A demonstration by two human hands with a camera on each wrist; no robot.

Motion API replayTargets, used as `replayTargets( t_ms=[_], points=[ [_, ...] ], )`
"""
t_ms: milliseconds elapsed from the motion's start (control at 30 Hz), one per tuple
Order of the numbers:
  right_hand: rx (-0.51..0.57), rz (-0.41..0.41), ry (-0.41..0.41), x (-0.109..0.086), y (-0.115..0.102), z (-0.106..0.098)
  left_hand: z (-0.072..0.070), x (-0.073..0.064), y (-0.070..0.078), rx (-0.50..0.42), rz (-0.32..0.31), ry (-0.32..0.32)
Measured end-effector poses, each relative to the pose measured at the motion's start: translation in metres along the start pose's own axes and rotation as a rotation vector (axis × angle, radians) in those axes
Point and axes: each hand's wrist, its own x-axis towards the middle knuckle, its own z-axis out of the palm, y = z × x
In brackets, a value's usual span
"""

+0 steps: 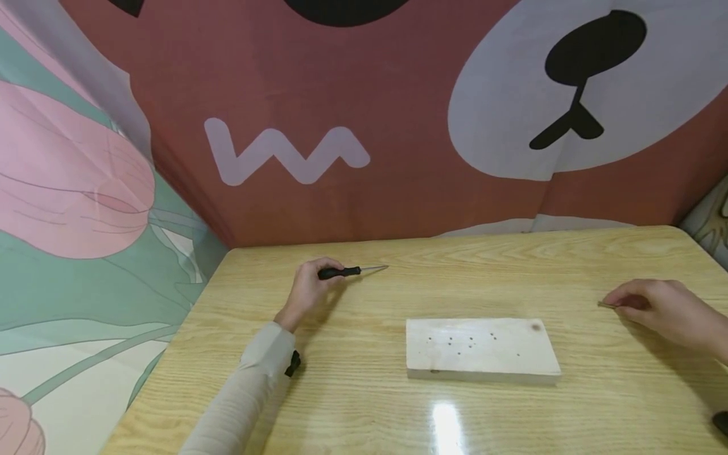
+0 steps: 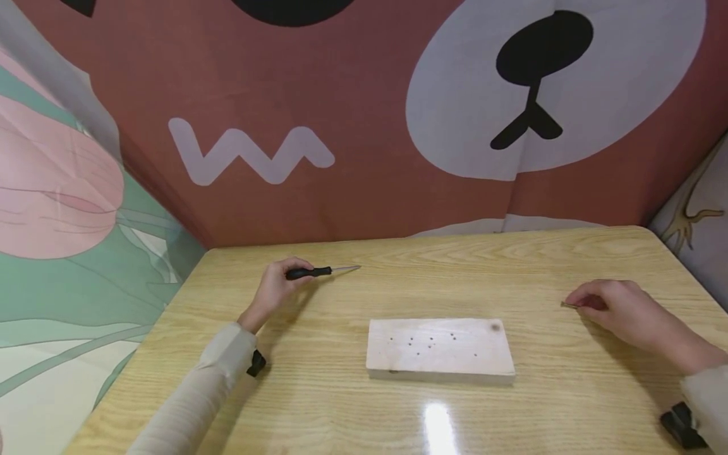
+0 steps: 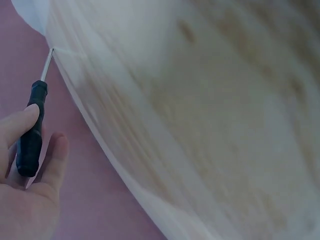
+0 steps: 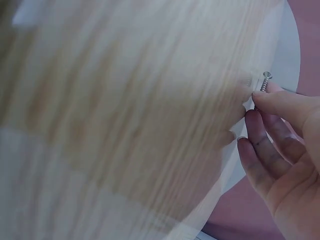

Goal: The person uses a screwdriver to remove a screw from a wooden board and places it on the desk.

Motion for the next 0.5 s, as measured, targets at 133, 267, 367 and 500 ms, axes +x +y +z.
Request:
replayTargets(
  t_ms=[133, 267, 367, 500],
  points=[
    [0.002, 0.002, -0.001, -0.0002, 0.0009, -0.0002, 0.0006, 0.0015, -0.0008, 0.034, 0.008, -0.010],
    [-0.004, 0.007, 0.005, -0.0003, 0.0015, 0.0002, 0.0022, 0.0030, -0.0018, 0.092, 0.007, -0.029],
    [0.000, 0.018, -0.005, -0.0001, 0.0018, 0.0008, 0.0032, 0.0038, -0.0022, 0.142, -0.012, -0.057],
    [-0.007, 0.031, -0.021, 0.0005, 0.0014, 0.0013, 0.0042, 0.0044, -0.0023, 0.196, -0.028, -0.108]
  ],
)
